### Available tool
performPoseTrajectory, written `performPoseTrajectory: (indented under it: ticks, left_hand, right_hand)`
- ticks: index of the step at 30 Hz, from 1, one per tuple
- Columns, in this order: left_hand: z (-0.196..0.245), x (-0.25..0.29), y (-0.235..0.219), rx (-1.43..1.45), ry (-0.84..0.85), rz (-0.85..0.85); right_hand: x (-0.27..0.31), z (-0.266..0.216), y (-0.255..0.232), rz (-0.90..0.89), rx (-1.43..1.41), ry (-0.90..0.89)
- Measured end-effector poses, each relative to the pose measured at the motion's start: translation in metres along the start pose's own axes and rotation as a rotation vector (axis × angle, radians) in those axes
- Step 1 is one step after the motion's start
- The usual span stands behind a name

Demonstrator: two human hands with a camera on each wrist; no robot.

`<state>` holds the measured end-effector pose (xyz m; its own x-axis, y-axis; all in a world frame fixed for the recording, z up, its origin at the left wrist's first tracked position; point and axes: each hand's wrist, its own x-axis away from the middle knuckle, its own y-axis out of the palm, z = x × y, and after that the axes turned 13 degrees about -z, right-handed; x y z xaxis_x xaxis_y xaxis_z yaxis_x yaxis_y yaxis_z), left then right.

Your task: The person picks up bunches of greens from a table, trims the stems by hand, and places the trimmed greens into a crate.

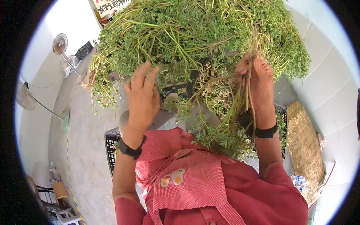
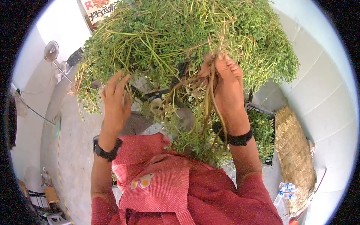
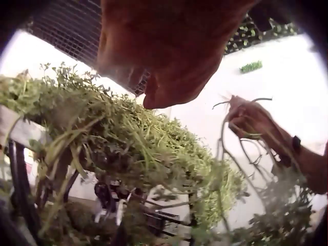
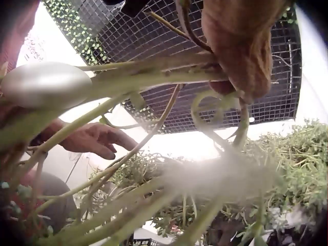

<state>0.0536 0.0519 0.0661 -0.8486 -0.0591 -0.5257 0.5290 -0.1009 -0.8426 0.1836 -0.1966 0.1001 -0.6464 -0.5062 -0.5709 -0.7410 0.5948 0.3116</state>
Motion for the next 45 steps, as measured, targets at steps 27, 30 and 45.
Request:
performPoseTrajectory:
  ticks: [27, 30, 45]
  left_hand:
    - [0.054, 0.032, 0.025, 0.699, -0.131, 0.076]
    - [0.043, 0.031, 0.022, 0.532, -0.061, -0.05]
    - [0.04, 0.035, 0.023, 1.988, -0.257, -0.751]
  right_hand:
    - [0.014, 0.037, 0.008, -0.033, -0.144, 0.035]
    - [0.013, 0.033, 0.01, -0.014, -0.131, 0.049]
    - [0.005, 0.039, -0.032, -0.067, -0.021, 0.042]
